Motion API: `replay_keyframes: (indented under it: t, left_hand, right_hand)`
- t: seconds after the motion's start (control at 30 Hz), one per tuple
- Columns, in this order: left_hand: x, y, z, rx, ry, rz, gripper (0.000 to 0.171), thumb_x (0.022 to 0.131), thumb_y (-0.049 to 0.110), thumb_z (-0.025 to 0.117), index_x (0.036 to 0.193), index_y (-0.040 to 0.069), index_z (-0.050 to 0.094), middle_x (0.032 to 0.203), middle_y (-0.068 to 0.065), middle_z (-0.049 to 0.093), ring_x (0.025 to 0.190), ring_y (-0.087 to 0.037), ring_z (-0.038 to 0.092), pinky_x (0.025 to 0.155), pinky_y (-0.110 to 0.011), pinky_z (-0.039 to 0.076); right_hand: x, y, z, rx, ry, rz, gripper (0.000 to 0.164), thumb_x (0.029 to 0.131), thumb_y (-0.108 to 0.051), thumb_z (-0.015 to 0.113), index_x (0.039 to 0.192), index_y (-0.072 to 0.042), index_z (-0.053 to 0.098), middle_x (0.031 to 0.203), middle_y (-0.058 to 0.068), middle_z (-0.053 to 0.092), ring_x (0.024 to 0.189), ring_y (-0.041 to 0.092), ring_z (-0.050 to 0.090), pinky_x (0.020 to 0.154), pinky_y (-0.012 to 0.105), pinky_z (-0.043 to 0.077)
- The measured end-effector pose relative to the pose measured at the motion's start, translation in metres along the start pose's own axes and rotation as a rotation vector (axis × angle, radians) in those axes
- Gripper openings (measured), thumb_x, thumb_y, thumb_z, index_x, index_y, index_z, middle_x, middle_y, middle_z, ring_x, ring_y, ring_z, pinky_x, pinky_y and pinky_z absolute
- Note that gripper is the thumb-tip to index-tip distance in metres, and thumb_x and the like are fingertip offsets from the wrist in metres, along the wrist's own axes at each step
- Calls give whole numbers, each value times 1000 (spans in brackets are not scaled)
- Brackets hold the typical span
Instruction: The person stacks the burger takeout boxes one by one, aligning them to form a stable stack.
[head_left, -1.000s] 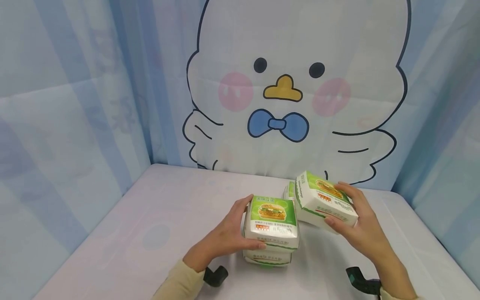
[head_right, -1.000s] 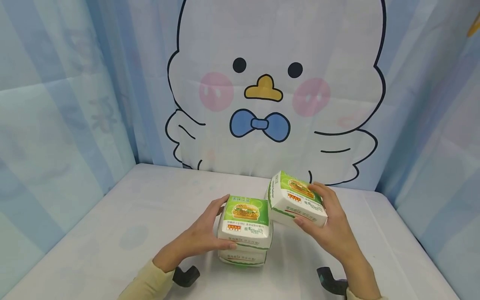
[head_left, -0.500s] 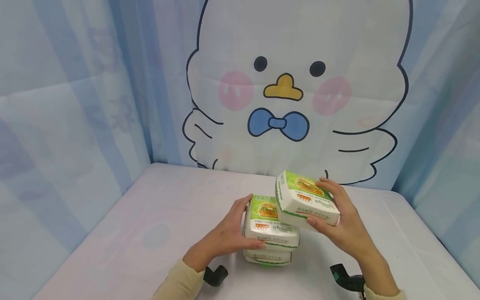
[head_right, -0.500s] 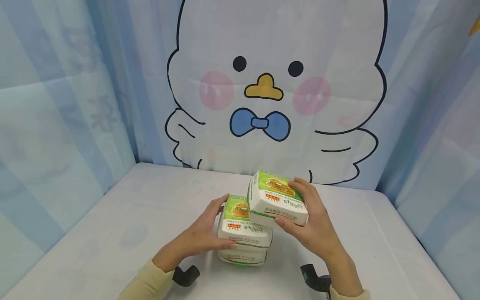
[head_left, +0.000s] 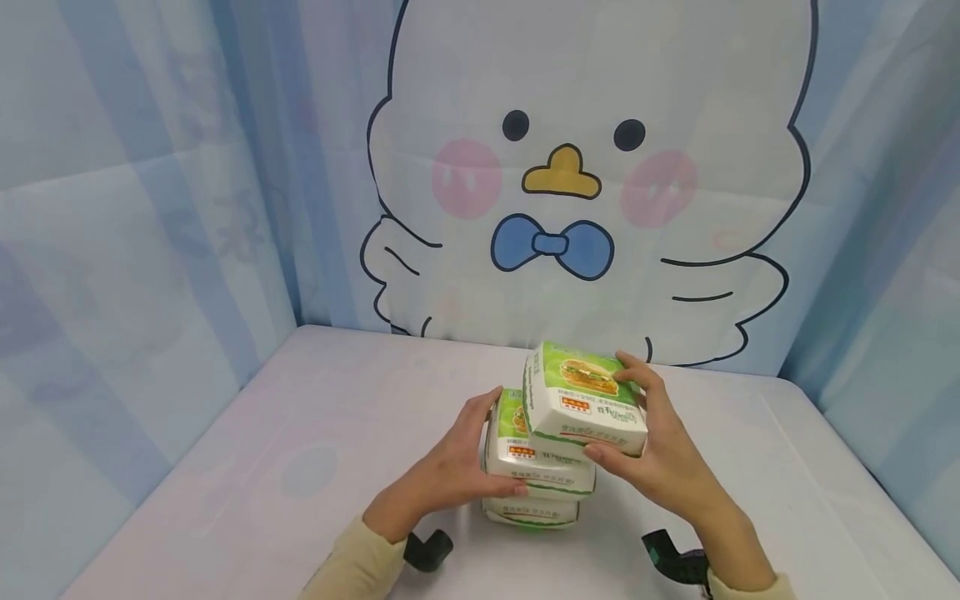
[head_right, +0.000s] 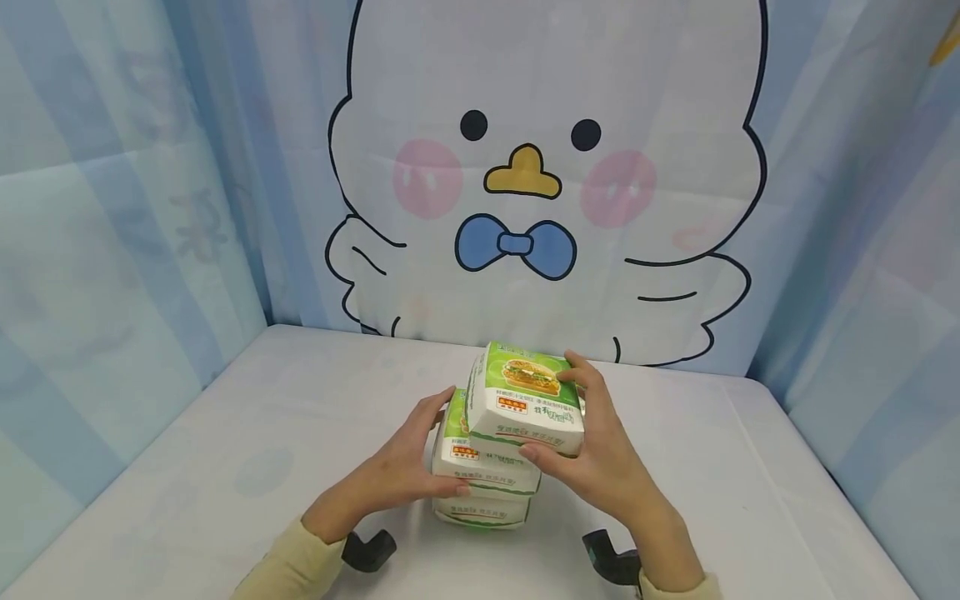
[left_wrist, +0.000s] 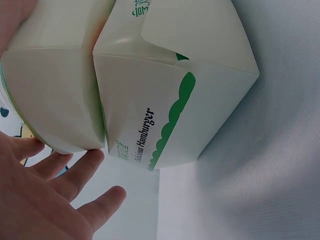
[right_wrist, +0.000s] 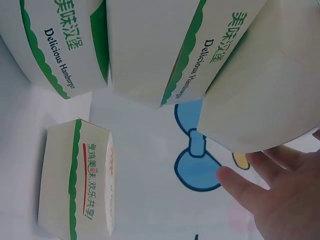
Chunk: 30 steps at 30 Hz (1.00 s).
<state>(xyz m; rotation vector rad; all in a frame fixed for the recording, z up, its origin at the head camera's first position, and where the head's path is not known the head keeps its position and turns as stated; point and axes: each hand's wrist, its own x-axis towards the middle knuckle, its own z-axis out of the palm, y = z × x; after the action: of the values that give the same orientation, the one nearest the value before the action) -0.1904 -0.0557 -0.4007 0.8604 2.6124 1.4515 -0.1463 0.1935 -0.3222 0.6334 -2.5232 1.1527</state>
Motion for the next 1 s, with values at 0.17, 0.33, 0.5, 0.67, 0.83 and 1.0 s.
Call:
replay_keyframes:
  t: [0.17,0.33,0.5,0.67,0.83,1.0]
  left_hand:
    - [1,0,1,-35,-8,4,109,57,56,76,139,41,5,137,14,21,117,-6,34,101,-39,35]
    - [1,1,1,-54,-6,17,110,57,54,77,139,42,5,138,15,20,118,-6,33,101,-41,34]
    - [1,1,1,-65,-9,37,109,57,55,77,138,44,5,138,17,19,122,-6,30,103,-43,32]
    - [2,1,0,-60,-8,63,109,57,54,76,139,43,5,139,17,18,123,-6,29,103,-44,31]
    - [0,2,0,-75,-19,49,109,57,52,78,139,44,6,139,17,18,123,-7,30,103,-45,31]
    - [-1,3,-1,-91,-19,55,107,59,50,78,139,43,7,139,15,19,123,-9,31,103,-48,30]
  right_hand:
    - [0,18,6,-29,-35,-39,82,72,-26,75,134,-26,21,150,-5,2,133,28,18,93,59,36]
    - [0,18,8,-11,-62,-42,79,76,-24,69,137,-29,18,151,-6,3,135,29,14,93,67,29]
    - [1,18,11,-31,-49,-66,80,75,-25,71,137,-30,21,149,-8,8,135,25,16,93,66,29]
    - [1,18,14,-54,-32,-91,87,73,-24,72,141,-27,17,149,-7,6,136,25,15,93,67,29]
    - [1,18,14,-57,-40,-78,90,73,-26,72,142,-28,14,149,-8,5,136,22,13,96,65,27]
    - [1,18,15,-62,-38,-81,93,71,-27,74,142,-27,14,149,-5,7,134,20,15,96,64,27]
